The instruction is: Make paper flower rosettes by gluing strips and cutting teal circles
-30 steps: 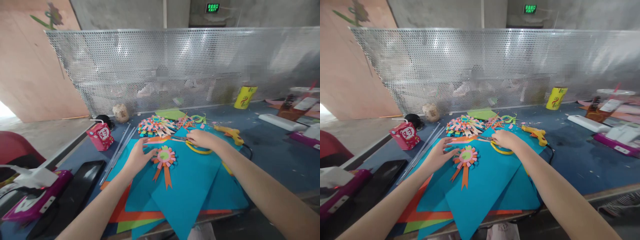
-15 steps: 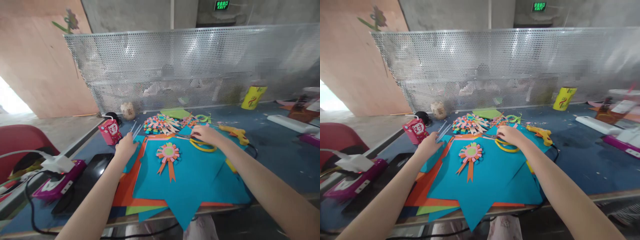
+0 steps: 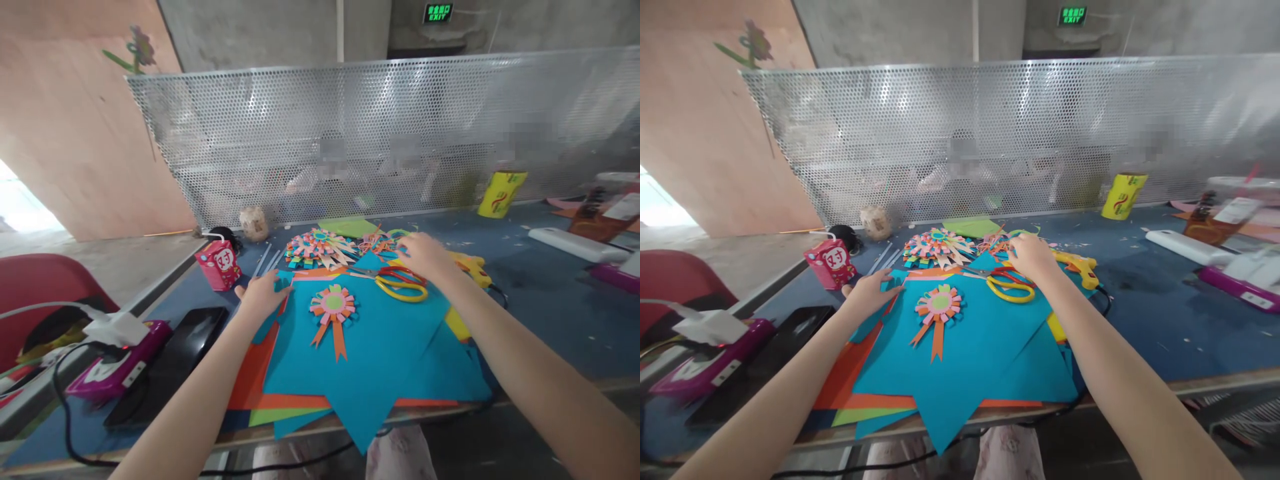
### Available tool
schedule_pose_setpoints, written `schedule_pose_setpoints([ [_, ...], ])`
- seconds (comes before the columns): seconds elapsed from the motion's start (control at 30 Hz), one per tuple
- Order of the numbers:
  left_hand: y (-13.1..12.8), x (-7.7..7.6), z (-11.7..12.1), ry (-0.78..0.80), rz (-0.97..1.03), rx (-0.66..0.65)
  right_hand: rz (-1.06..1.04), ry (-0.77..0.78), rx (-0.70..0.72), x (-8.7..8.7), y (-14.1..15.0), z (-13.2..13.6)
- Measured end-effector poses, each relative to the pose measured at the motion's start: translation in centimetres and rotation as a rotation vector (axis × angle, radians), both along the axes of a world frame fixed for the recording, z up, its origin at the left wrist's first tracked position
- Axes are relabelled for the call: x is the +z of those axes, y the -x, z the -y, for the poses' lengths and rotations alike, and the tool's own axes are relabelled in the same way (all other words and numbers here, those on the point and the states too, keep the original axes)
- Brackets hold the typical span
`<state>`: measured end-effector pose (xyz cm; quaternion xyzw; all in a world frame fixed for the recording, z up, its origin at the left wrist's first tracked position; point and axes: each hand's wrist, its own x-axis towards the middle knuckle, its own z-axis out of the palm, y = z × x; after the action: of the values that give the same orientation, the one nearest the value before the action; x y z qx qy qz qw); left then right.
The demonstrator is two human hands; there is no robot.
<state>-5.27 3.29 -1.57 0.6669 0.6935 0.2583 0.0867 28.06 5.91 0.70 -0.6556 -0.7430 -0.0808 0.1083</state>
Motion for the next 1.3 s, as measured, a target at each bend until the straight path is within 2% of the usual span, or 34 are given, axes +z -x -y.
schedule_pose_setpoints([
  [0.23, -0.6, 0.7, 0.5, 0.001, -0.001, 0.017, -0.01, 0.323, 0.224, 0.1, 0.4, 1.1],
  [0.37, -0.6, 1.6, 0.9, -0.053, 0.096, -0.007, 0.006, 0.406, 0.206, 0.1, 0.2, 1.1],
  [0.47, -0.1, 2.6, 1.1, -0.151, 0.229, 0.025, 0.048, 0.437, 0.154, 0.1, 0.6, 1.1],
  [0.6, 0.6, 4.0, 1.1, -0.251, 0.502, 0.069, 0.092, 0.435, 0.099, 0.2, 1.4, 1.3],
  [0.7, 0.6, 4.4, 1.3, -0.241, 0.722, 0.07, 0.108, 0.391, 0.05, 0.4, 1.7, 1.5],
  [0.93, -1.3, 3.2, 1.2, -0.19, 1.03, -0.048, -0.01, 0.175, -0.005, 1.7, 2.0, 2.2],
  [1.07, -2.4, 2.7, 1.5, -0.089, 1.192, -0.129, -0.2, 0.212, 0.056, 2.0, 2.6, 2.9],
  [1.17, -3.1, 2.7, 1.9, -0.005, 1.219, -0.175, -0.291, 0.297, 0.096, 1.8, 3.0, 3.3],
  [1.3, -3.5, 2.8, 2.2, -0.011, 1.257, -0.173, -0.269, 0.192, 0.175, 1.3, 3.3, 3.3],
])
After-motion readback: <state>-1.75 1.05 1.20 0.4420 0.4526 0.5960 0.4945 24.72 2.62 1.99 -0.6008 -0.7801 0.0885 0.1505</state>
